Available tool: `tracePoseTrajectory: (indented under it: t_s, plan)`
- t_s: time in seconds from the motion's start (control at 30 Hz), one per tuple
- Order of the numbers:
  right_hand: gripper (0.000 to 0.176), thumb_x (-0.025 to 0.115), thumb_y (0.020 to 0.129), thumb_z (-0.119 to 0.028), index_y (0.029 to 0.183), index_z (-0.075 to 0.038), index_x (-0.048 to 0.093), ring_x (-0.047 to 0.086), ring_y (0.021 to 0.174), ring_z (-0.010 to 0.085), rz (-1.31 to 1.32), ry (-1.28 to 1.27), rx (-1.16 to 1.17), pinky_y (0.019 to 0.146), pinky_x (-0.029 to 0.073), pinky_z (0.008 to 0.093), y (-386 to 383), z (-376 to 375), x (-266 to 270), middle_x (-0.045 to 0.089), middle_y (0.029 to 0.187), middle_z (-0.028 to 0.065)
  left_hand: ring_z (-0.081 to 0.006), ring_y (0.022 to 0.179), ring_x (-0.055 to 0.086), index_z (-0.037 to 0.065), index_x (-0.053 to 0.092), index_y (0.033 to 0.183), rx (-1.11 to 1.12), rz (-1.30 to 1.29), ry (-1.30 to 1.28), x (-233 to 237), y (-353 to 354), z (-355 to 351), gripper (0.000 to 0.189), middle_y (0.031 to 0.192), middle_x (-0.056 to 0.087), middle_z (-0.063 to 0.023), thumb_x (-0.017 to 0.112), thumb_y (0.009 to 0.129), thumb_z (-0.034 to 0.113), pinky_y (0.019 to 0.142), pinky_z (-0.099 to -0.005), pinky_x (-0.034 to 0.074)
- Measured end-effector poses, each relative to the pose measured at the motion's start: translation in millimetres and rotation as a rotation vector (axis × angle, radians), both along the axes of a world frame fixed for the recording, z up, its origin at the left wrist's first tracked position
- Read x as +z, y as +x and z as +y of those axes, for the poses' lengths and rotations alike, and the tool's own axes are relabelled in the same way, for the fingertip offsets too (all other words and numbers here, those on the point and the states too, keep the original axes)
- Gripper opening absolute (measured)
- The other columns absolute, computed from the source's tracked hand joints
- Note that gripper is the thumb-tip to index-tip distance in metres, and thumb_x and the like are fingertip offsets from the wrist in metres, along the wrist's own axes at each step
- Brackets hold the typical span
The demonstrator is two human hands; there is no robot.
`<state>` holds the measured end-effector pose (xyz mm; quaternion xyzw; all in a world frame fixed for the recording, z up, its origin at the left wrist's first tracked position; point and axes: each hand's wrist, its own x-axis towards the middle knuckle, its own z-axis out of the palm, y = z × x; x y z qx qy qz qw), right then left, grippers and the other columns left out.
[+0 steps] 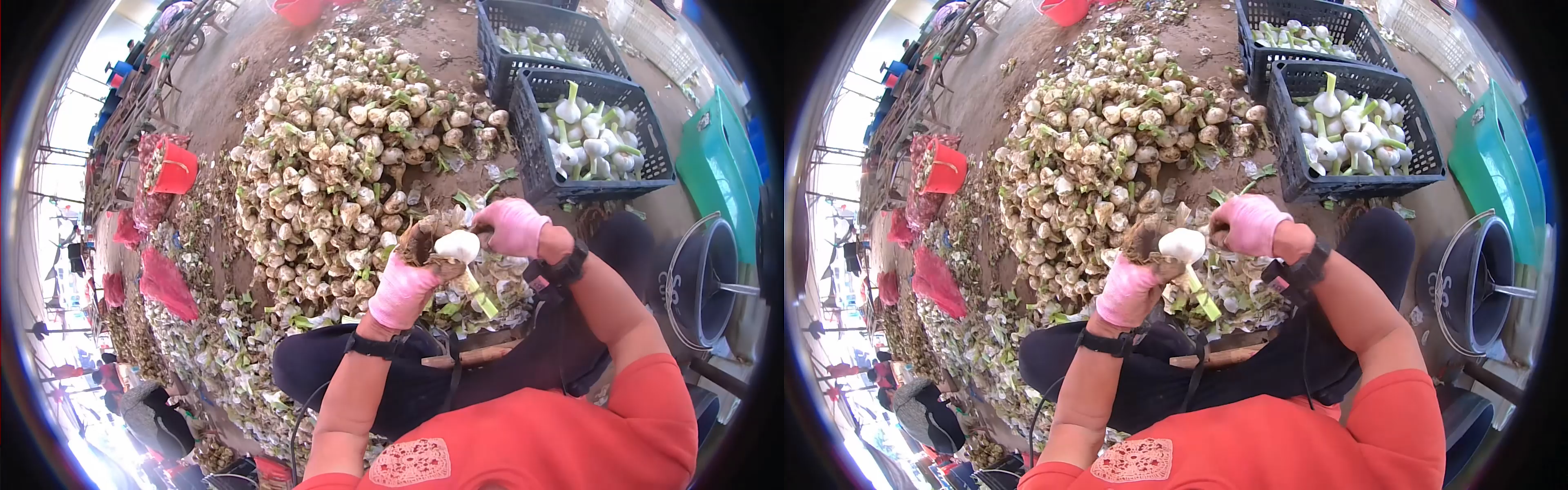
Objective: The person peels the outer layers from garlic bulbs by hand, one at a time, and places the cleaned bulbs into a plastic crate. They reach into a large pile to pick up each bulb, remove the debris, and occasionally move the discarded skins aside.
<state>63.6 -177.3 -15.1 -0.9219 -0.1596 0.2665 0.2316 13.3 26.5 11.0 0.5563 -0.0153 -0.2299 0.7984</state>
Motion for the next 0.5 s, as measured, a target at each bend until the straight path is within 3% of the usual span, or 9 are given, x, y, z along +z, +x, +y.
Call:
tracePoseTrajectory:
  t_s: [0.1,0.17,0.23,0.27,0.3,0.37,0.43,0.47,0.5]
  plan:
    - [0.024,0.061,0.074,-0.009,0.096,-0.013,0.069,0.062,0.089,0.0331,-0.080,0.199,0.070,0.082,0.049,0.0395,-1.6,-15.6,1.2,0.066,0.098,0.0128,-0.0138,0.096,0.059,0.005,0.054,0.113,0.061,-0.049,0.092,-5.6,2.0,-2.5,0.048,0.104,0.063,-0.0045,0.075,0.070,-0.001,0.085,-0.0285,0.049]
    - [0.031,0.062,0.077,-0.009,0.108,-0.010,0.064,0.064,0.089,0.0310,-0.252,0.231,0.195,0.081,0.050,0.0399,-2.9,-19.1,-3.7,0.064,0.107,0.0121,-0.0137,0.093,0.060,0.004,0.054,0.117,0.100,-0.105,0.148,-10.0,3.9,-3.4,0.053,0.104,0.063,-0.0038,0.074,0.069,-0.004,0.083,-0.0288,0.049]
    - [0.041,0.063,0.082,-0.013,0.121,-0.006,0.055,0.063,0.090,0.0224,0.228,0.781,-0.117,0.078,0.051,0.0349,-5.1,-8.4,13.3,0.061,0.113,0.0108,-0.0130,0.096,0.059,0.003,0.052,0.116,0.096,-0.196,0.287,-12.2,7.6,-4.3,0.055,0.106,0.063,-0.0049,0.075,0.066,-0.006,0.085,-0.0279,0.049]
    - [0.046,0.064,0.085,-0.019,0.126,-0.002,0.049,0.060,0.091,0.0143,0.324,0.799,-0.111,0.076,0.051,0.0287,-4.2,-5.5,19.5,0.061,0.111,0.0101,-0.0128,0.096,0.059,0.002,0.054,0.113,0.176,-0.105,0.174,-15.7,6.5,-5.3,0.053,0.105,0.062,-0.0049,0.075,0.066,-0.006,0.085,-0.0270,0.048]
    - [0.044,0.063,0.087,-0.019,0.125,-0.003,0.049,0.059,0.094,0.0141,0.320,1.019,-0.040,0.077,0.050,0.0273,-6.0,-1.8,11.6,0.061,0.111,0.0109,-0.0135,0.097,0.060,0.001,0.053,0.114,0.197,-0.156,0.235,-20.7,8.9,-7.8,0.054,0.105,0.062,-0.0054,0.075,0.065,-0.005,0.085,-0.0268,0.048]
    - [0.043,0.062,0.088,-0.022,0.124,-0.002,0.050,0.058,0.098,0.0159,0.516,0.907,-0.133,0.082,0.049,0.0295,-13.1,3.7,9.5,0.061,0.110,0.0106,-0.0138,0.097,0.060,0.001,0.051,0.116,0.163,-0.178,0.342,-31.1,9.4,-9.7,0.056,0.107,0.062,-0.0058,0.075,0.065,-0.004,0.086,-0.0270,0.048]
    - [0.045,0.061,0.088,-0.025,0.125,-0.001,0.049,0.058,0.096,0.0155,0.407,0.939,-0.142,0.079,0.049,0.0300,-13.9,9.1,-17.7,0.061,0.107,0.0089,-0.0144,0.095,0.061,0.001,0.048,0.118,0.101,-0.121,0.243,-37.9,10.0,-12.7,0.055,0.106,0.062,-0.0061,0.074,0.069,-0.002,0.085,-0.0277,0.049]
    - [0.041,0.061,0.088,-0.026,0.120,-0.002,0.052,0.058,0.089,0.0119,0.405,0.968,-0.169,0.072,0.049,0.0275,-12.7,7.2,-36.9,0.062,0.101,0.0060,-0.0140,0.095,0.061,0.000,0.048,0.118,0.073,-0.048,0.288,-41.8,9.0,-13.1,0.054,0.106,0.063,-0.0062,0.073,0.070,-0.001,0.085,-0.0277,0.049]
    - [0.033,0.060,0.089,-0.025,0.114,-0.005,0.056,0.057,0.082,0.0091,0.574,0.897,-0.313,0.066,0.048,0.0252,-10.9,4.5,-10.5,0.062,0.096,0.0031,-0.0136,0.095,0.060,0.000,0.047,0.118,0.049,0.026,0.335,-46.1,7.8,-12.5,0.052,0.105,0.063,-0.0064,0.073,0.072,0.000,0.085,-0.0277,0.049]
